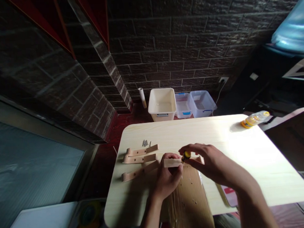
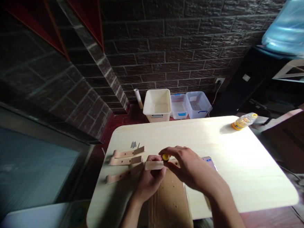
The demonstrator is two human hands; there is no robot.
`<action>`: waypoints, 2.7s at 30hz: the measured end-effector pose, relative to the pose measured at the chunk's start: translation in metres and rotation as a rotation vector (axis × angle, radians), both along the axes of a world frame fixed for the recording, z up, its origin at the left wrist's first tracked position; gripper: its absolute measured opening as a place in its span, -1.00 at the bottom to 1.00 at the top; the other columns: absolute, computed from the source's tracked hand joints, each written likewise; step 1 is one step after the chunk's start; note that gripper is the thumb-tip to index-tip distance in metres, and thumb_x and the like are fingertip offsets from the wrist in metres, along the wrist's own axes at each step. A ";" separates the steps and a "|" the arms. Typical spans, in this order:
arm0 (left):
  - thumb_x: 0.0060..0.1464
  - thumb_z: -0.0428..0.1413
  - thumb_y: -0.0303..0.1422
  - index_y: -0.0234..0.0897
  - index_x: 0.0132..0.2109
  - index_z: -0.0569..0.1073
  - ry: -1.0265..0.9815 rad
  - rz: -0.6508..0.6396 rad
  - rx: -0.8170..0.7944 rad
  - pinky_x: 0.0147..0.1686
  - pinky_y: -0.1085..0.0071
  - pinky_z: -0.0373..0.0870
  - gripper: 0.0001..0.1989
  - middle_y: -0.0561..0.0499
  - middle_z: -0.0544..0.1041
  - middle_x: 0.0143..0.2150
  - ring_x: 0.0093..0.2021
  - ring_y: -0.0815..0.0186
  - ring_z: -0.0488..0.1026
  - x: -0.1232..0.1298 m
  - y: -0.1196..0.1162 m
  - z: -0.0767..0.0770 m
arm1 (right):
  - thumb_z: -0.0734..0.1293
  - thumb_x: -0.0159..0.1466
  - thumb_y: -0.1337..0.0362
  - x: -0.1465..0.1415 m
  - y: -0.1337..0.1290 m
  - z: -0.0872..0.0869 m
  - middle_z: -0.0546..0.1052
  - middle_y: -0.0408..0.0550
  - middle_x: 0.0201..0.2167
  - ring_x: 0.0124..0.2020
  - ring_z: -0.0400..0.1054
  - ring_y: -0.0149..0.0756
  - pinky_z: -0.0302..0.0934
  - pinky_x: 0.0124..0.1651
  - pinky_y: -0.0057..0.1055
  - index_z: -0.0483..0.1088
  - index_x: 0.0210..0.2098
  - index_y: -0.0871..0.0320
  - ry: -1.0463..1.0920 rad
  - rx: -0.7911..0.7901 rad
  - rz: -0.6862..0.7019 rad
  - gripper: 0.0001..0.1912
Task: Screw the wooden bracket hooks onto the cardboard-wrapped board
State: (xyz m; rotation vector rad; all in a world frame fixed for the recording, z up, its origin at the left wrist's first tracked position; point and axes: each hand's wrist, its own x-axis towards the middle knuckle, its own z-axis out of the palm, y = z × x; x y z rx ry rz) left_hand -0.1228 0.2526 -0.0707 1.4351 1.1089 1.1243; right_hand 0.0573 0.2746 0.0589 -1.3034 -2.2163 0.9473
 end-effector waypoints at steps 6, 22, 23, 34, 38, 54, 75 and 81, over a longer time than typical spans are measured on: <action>0.16 0.15 -0.31 -0.23 -0.06 0.34 0.070 0.023 -0.011 -0.10 0.27 0.45 -0.78 -0.09 0.47 -0.09 -0.07 0.19 0.48 -0.003 0.000 0.002 | 0.30 0.34 0.39 -0.008 -0.001 -0.004 0.61 -0.13 -0.21 -0.23 0.47 -0.32 0.29 -0.18 -0.43 0.49 -0.10 0.02 0.040 -0.048 -0.007 -0.79; 0.16 0.12 -0.37 -0.21 -0.05 0.33 0.060 0.000 -0.008 -0.03 0.25 0.45 -0.79 -0.09 0.49 -0.06 -0.02 0.17 0.49 -0.005 -0.001 -0.004 | 0.35 0.31 0.37 -0.014 0.000 -0.017 0.59 -0.15 -0.31 -0.34 0.45 -0.33 0.24 -0.28 -0.46 0.48 -0.21 0.07 -0.008 -0.032 -0.051 -0.91; 0.16 0.12 -0.38 -0.21 -0.05 0.33 0.049 -0.003 -0.001 -0.03 0.25 0.45 -0.79 -0.09 0.49 -0.06 -0.01 0.17 0.49 -0.005 0.000 -0.005 | 0.36 0.31 0.36 -0.014 0.001 -0.017 0.58 -0.15 -0.32 -0.34 0.44 -0.33 0.23 -0.28 -0.46 0.47 -0.23 0.07 -0.002 -0.034 -0.057 -0.93; 0.13 0.15 -0.36 -0.22 -0.09 0.36 0.074 0.047 -0.007 -0.10 0.28 0.45 -0.80 -0.05 0.48 -0.12 -0.10 0.20 0.48 -0.004 0.000 0.001 | 0.31 0.33 0.41 -0.015 0.009 -0.011 0.54 -0.12 -0.27 -0.34 0.41 -0.35 0.22 -0.28 -0.44 0.48 -0.11 0.05 -0.007 -0.057 0.041 -0.80; 0.15 0.16 -0.33 -0.23 -0.06 0.35 0.080 0.015 -0.011 -0.11 0.27 0.44 -0.77 -0.07 0.48 -0.12 -0.08 0.18 0.47 -0.006 0.000 -0.006 | 0.26 0.36 0.42 -0.016 -0.001 -0.013 0.51 -0.13 -0.28 -0.34 0.39 -0.37 0.22 -0.27 -0.44 0.43 -0.19 0.07 0.025 -0.125 0.035 -0.85; 0.18 0.17 -0.20 -0.24 -0.06 0.35 -0.068 -0.018 -0.087 -0.32 0.36 0.43 -0.72 -0.04 0.48 -0.25 -0.28 0.26 0.47 -0.002 0.000 -0.004 | 0.20 0.47 0.13 -0.011 -0.007 0.000 0.55 -0.13 -0.24 -0.26 0.42 -0.35 0.26 -0.18 -0.42 0.47 -0.12 0.05 0.214 -0.214 0.064 -0.76; 0.22 0.12 -0.07 -0.19 -0.03 0.22 -0.192 -0.137 -0.187 -0.42 0.42 0.35 -0.63 0.11 0.40 -0.40 -0.43 0.35 0.42 0.003 0.000 0.003 | 0.27 0.43 0.15 -0.006 -0.001 -0.003 0.61 -0.09 -0.28 -0.29 0.51 -0.34 0.36 -0.18 -0.45 0.49 -0.04 0.11 0.385 -0.305 0.096 -0.76; 0.19 0.13 -0.03 -0.20 -0.04 0.23 -0.179 -0.136 -0.178 -0.44 0.42 0.34 -0.60 0.10 0.40 -0.40 -0.45 0.34 0.42 0.005 0.000 0.007 | 0.36 0.36 0.16 -0.006 -0.001 -0.004 0.62 -0.10 -0.33 -0.35 0.52 -0.34 0.35 -0.29 -0.49 0.51 -0.02 0.11 0.385 -0.326 0.062 -0.75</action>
